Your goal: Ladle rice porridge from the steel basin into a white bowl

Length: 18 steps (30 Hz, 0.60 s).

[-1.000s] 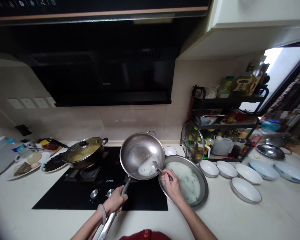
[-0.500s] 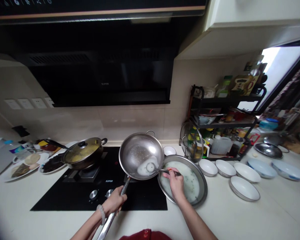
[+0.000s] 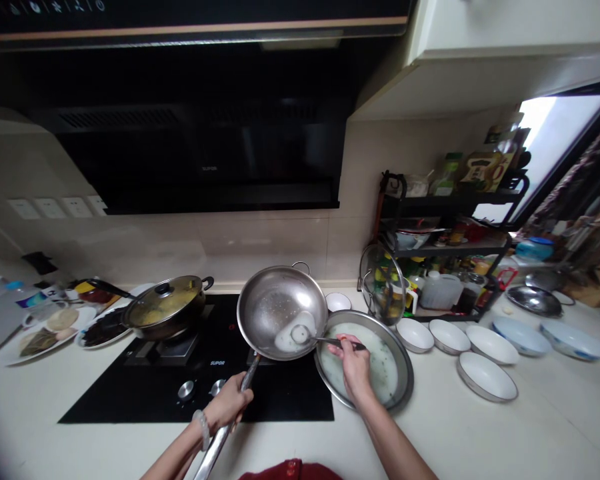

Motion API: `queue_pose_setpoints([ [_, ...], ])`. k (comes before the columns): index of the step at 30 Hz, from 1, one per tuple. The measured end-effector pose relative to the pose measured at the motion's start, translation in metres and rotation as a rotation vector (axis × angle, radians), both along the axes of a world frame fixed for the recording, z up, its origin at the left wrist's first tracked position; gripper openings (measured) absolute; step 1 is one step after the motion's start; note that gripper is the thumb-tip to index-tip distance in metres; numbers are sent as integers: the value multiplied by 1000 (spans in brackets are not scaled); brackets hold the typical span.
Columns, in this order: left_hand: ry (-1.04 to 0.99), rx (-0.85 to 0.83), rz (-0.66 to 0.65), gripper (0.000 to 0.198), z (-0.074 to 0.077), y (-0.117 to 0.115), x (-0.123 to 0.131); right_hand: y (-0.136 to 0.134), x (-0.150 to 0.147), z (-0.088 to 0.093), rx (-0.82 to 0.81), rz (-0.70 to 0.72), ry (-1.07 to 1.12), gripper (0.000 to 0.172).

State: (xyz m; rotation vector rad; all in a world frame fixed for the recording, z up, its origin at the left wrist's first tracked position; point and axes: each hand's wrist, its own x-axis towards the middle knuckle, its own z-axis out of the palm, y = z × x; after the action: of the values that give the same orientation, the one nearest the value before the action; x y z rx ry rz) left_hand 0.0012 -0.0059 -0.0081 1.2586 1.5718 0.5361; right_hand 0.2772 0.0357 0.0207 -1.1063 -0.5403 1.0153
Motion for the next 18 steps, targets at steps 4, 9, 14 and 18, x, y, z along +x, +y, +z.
queue_pose_setpoints([
  [4,-9,-7,0,15,3,0,1,1,0,1,-6,-2,2,22],
  [9,-12,-27,6,15,4,-1,2,0,1,4,9,4,1,22],
  [14,-11,-17,0,15,5,-1,2,0,3,5,25,8,-19,19],
  [18,-13,-26,9,15,8,-2,3,1,3,2,21,24,-74,21],
])
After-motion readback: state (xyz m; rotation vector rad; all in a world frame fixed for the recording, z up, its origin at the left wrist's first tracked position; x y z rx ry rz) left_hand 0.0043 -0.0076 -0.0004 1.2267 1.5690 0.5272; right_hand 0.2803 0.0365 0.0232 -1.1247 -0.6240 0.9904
